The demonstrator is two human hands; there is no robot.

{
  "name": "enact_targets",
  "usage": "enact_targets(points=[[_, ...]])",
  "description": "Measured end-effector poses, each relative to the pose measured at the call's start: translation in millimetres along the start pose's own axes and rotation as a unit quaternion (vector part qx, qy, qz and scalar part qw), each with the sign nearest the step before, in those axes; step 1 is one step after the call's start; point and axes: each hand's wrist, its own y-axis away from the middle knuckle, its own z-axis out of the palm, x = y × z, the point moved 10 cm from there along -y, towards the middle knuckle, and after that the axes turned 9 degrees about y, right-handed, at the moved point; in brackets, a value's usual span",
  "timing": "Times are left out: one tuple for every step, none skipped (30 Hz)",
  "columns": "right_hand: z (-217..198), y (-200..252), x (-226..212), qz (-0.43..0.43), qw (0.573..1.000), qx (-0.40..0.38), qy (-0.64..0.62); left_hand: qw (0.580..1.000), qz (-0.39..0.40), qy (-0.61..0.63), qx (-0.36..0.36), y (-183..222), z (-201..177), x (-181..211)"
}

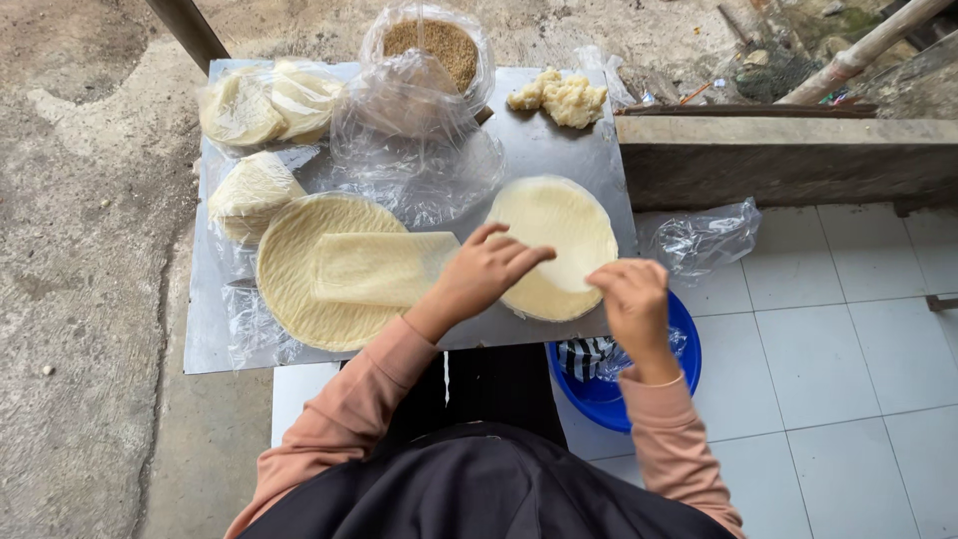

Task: The person peels individual thin pastry sheets from a large round stack and separates them into a second pile.

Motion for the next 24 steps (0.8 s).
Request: enact_targets(points=[[9.8, 10.6, -4.1, 0.002, 1.0, -0.015, 0.008, 1.0, -0.001, 0.0, -0.019, 11.3, 10.8, 0.5], [18.4, 19.5, -7.2, 0.004, 0.999, -0.03, 0.016, 0.999, -0.005, -0.002, -0.031, 20.5, 19.1, -1.2], [22.1, 26.4, -8.4, 0.011, 0.999, -0.025, 0.017, 0.999, -0.009, -0.004, -0.043, 27.8, 26.7, -2.8], [24.5, 32.3, -9.5, 0.017, 0.999, -0.021, 0.018, 0.998, -0.012, -0.006, -0.055, 33.4, 33.2, -3.8], [25.3, 34.9, -8.8, 0.023, 0.999, -0.015, 0.02, 0.998, -0.012, -0.007, -0.056, 36.3, 36.1, -4.5], [25.0, 36.3, -7.8, 0.024, 0.999, -0.012, 0.025, 0.998, -0.012, -0.008, -0.058, 38.4, 37.9, -4.6], [24.6, 38.0, -7.3, 0.024, 0.999, -0.01, 0.029, 0.998, -0.014, -0.009, -0.06, 40.7, 39.2, -4.0], [24.2, 39.5, -7.4, 0.024, 0.999, -0.009, 0.033, 0.998, -0.017, -0.007, -0.061, 42.1, 40.2, -3.4], [24.0, 40.1, -7.0, 0.026, 0.999, -0.007, 0.037, 0.998, -0.021, -0.005, -0.061, 42.6, 40.9, -2.7], [23.4, 40.6, -6.8, 0.027, 0.999, -0.006, 0.04, 0.998, -0.025, -0.004, -0.061, 43.4, 40.9, -1.9], [22.8, 40.3, -6.6, 0.028, 0.999, -0.004, 0.043, 0.997, -0.027, -0.003, -0.065, 43.8, 41.2, -1.1], [22.3, 40.4, -6.5, 0.028, 0.999, -0.004, 0.045, 0.997, -0.03, -0.003, -0.07, 44.3, 41.3, -0.3], [22.2, 40.8, -6.4, 0.029, 0.998, -0.005, 0.047, 0.997, -0.032, -0.002, -0.074, 45.0, 41.7, 0.4], [22.1, 41.3, -6.2, 0.03, 0.998, -0.005, 0.049, 0.997, -0.034, 0.0, -0.073, 45.3, 41.2, 1.1], [22.1, 41.4, -6.2, 0.029, 0.998, -0.005, 0.051, 0.997, -0.035, 0.001, -0.072, 45.2, 40.6, 1.7], [22.0, 41.5, -6.0, 0.029, 0.998, -0.006, 0.054, 0.997, -0.035, 0.002, -0.071, 45.1, 40.1, 2.3], [22.1, 42.0, -5.9, 0.029, 0.998, -0.006, 0.057, 0.997, -0.039, 0.006, -0.073, 45.4, 40.8, 2.2], [22.6, 42.5, -5.9, 0.029, 0.998, -0.006, 0.057, 0.996, -0.043, 0.009, -0.075, 46.0, 41.6, 2.0], [22.9, 43.0, -5.9, 0.028, 0.998, -0.007, 0.058, 0.996, -0.047, 0.013, -0.077, 46.6, 42.5, 1.9], [22.9, 43.5, -6.1, 0.028, 0.998, -0.007, 0.059, 0.995, -0.052, 0.015, -0.081, 47.8, 43.8, 1.7], [23.1, 43.8, -6.0, 0.03, 0.998, -0.008, 0.059, 0.995, -0.057, 0.017, -0.085, 49.0, 44.8, 0.8], [22.5, 44.3, -6.6, 0.032, 0.998, -0.009, 0.059, 0.994, -0.062, 0.018, -0.089, 50.0, 45.6, -0.4], [21.7, 44.1, -7.5, 0.033, 0.998, -0.009, 0.058, 0.996, -0.066, -0.01, -0.061, 49.7, 38.0, -4.1], [18.6, 44.0, -7.3, 0.043, 0.998, 0.001, 0.05, 0.996, -0.071, -0.038, -0.032, 50.3, 28.1, -9.8]])
